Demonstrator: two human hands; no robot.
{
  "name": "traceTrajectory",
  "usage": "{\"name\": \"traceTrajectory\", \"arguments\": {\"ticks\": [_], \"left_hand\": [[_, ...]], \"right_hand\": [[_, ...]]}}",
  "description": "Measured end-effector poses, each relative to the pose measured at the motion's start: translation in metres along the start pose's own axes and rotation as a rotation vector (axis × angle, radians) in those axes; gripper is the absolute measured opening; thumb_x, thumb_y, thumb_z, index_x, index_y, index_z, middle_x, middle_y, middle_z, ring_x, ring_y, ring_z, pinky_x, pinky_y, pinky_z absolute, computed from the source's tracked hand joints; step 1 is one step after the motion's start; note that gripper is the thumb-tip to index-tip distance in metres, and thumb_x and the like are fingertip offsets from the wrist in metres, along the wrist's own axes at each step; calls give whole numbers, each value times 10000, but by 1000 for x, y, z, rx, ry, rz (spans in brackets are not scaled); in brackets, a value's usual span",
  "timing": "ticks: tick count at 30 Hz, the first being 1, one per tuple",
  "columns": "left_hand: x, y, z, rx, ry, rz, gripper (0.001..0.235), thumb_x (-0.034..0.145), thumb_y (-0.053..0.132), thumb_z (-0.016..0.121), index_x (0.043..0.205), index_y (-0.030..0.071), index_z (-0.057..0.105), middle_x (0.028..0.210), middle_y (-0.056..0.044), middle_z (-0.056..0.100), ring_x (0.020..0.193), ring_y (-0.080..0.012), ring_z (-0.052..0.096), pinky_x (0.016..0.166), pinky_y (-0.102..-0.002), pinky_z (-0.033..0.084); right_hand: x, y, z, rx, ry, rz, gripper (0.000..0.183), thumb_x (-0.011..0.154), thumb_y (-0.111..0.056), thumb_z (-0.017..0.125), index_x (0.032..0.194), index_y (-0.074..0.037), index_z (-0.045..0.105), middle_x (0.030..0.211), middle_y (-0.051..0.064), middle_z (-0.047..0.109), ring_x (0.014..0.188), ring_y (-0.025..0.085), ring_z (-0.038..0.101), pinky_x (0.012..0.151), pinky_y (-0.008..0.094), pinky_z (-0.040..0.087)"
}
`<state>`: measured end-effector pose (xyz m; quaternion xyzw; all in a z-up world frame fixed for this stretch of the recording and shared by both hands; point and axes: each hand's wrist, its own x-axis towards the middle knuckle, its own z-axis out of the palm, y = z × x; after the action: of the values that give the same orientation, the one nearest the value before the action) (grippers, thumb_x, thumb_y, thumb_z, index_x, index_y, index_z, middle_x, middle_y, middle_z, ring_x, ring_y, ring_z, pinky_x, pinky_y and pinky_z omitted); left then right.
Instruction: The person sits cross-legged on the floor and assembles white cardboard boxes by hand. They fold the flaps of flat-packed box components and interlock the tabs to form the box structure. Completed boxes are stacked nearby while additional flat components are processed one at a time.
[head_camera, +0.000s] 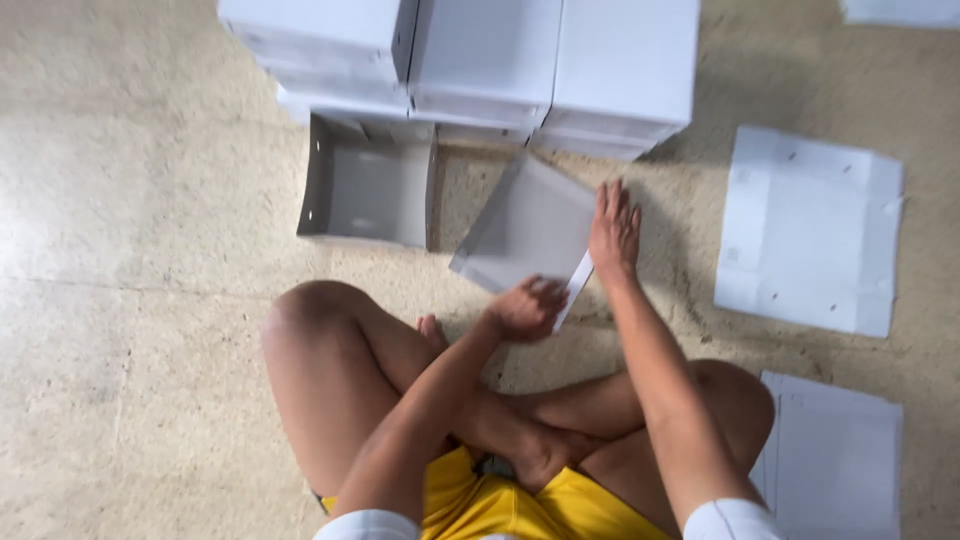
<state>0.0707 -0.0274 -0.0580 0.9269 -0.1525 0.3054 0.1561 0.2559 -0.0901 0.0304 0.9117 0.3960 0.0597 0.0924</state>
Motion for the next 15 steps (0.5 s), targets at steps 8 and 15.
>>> {"name": "traceTrajectory", "arguments": {"ticks": [8,15], "left_hand": [[-2,37,-88,211,-760,121,322,933,303,539,1110,91,704,1241,-105,659,1265,-303,571,1040,-531,398],[-45,16,-49,409,-458,158,151,902,84,629,1042,52,677,1283,-182,648,1319,-393,530,1142,-644,318]], "right_hand": [[-95,16,-5,80,-144,-54,654,984,-31,472,1600,-156,290,1697,161,140,1544,323,244,1196,547,283],[-148,13,11,86,-228,45,607,948,-48,545,1526,-5,364,1700,218,65,1579,357,78,1209,570,239]]}}
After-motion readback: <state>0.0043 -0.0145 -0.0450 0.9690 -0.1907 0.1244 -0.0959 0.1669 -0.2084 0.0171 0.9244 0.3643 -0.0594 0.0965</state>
